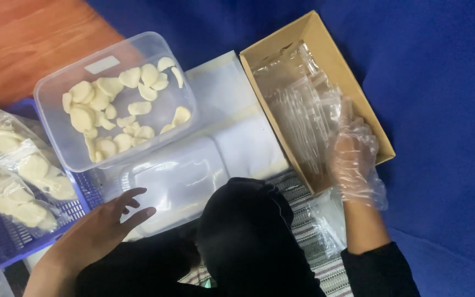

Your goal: Manually portioning and packaging sliced food items into small plastic bags.

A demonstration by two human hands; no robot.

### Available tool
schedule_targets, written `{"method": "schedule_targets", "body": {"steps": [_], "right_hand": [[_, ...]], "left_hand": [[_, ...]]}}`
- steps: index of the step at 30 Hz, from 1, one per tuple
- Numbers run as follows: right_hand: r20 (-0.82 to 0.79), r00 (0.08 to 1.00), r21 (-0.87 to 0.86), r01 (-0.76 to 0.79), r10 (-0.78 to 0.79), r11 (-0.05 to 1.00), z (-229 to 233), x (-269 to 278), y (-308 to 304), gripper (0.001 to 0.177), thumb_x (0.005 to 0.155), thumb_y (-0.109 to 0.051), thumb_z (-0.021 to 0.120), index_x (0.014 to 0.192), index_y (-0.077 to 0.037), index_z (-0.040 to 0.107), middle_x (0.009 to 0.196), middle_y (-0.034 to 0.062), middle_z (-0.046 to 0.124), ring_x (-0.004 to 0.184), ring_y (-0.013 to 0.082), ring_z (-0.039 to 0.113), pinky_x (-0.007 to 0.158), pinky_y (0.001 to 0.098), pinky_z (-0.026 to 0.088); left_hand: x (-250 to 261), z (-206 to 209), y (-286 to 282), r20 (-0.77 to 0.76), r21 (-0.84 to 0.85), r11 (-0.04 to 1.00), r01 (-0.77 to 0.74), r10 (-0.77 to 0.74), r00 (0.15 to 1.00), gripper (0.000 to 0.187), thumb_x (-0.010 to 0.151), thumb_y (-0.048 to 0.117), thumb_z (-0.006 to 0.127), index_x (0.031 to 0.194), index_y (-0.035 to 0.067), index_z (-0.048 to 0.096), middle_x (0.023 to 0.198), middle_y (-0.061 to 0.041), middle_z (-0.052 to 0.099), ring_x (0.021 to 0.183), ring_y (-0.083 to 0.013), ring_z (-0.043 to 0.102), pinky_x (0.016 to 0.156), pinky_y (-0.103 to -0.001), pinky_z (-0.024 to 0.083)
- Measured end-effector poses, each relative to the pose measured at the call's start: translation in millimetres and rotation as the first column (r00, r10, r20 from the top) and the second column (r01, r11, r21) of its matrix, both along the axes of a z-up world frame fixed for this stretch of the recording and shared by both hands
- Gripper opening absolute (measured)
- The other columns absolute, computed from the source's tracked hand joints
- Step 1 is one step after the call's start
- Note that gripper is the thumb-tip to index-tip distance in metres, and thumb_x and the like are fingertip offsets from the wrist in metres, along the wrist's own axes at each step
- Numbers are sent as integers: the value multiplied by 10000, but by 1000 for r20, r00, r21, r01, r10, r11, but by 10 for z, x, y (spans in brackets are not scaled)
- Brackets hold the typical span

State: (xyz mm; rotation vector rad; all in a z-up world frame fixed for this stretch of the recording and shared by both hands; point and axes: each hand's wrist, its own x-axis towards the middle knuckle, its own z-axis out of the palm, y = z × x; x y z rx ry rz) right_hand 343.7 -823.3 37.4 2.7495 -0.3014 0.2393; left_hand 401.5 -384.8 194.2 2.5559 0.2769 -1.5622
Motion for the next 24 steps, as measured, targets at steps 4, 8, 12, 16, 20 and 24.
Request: {"method": "schedule_targets", "body": {"steps": [4, 8, 12, 16, 20, 24], "right_hand": [[225, 965, 448, -227, 137, 865, 379, 278, 234, 646, 912, -30, 639, 1527, -22, 441, 1389, 275, 528, 1223, 423, 551, 1016, 518, 498], [494, 774, 464, -619, 395, 633, 381, 694, 253, 368, 1014, 127, 583, 1379, 100, 621, 1253, 320, 694, 1113, 469, 686, 969, 515, 570], [371, 863, 387, -478, 341, 789, -120, 970, 88, 251, 998, -51, 640, 1224, 50, 684, 966, 244, 682, 803, 414, 647, 723, 514, 523], [283, 942, 562, -315, 180, 765, 29, 1060, 175, 109, 964, -28, 618, 972, -51, 724, 810, 211, 686, 718, 440, 645, 665, 548, 515], [441, 894, 568, -352, 86, 744, 211, 949, 215, 145, 979, -47, 603, 924, -33, 736, 831, 162, 702, 754, 370, 651, 710, 453, 512], [502, 859, 610, -435, 102, 662, 702, 692, 356, 96, 994, 55, 596, 1055, 44, 670, 868, 276, 685, 766, 487, 630, 712, 549, 461]], "left_hand": [[26, -37, -11, -5, 33, 999, 21, -21, 1000, 651, 885, 662, 479, 1493, 430, 451, 1341, 94, 732, 1200, -169, 727, 1081, -344, 481], [40, 19, -12, -10, 13, 1000, -20, 20, 1000, 645, 906, 636, 474, 1508, 405, 447, 1316, 11, 733, 1207, -200, 712, 1093, -343, 465], [31, -70, 81, -8, 3, 1000, 2, -2, 1000, 613, 936, 621, 413, 1510, 406, 443, 1363, 35, 725, 1179, -205, 761, 1114, -363, 468], [18, -169, 151, 18, 13, 1000, 11, -11, 1000, 596, 932, 608, 460, 1489, 396, 464, 1422, 83, 681, 1247, -197, 729, 1128, -368, 486], [12, -245, 198, 16, 5, 1000, 16, -16, 1000, 556, 940, 572, 505, 1459, 371, 496, 1396, 45, 699, 1255, -209, 724, 1163, -381, 487], [34, -135, 163, 3, 35, 999, -13, 12, 1000, 593, 934, 607, 491, 1481, 379, 479, 1444, 71, 660, 1293, -197, 695, 1153, -378, 479]]}}
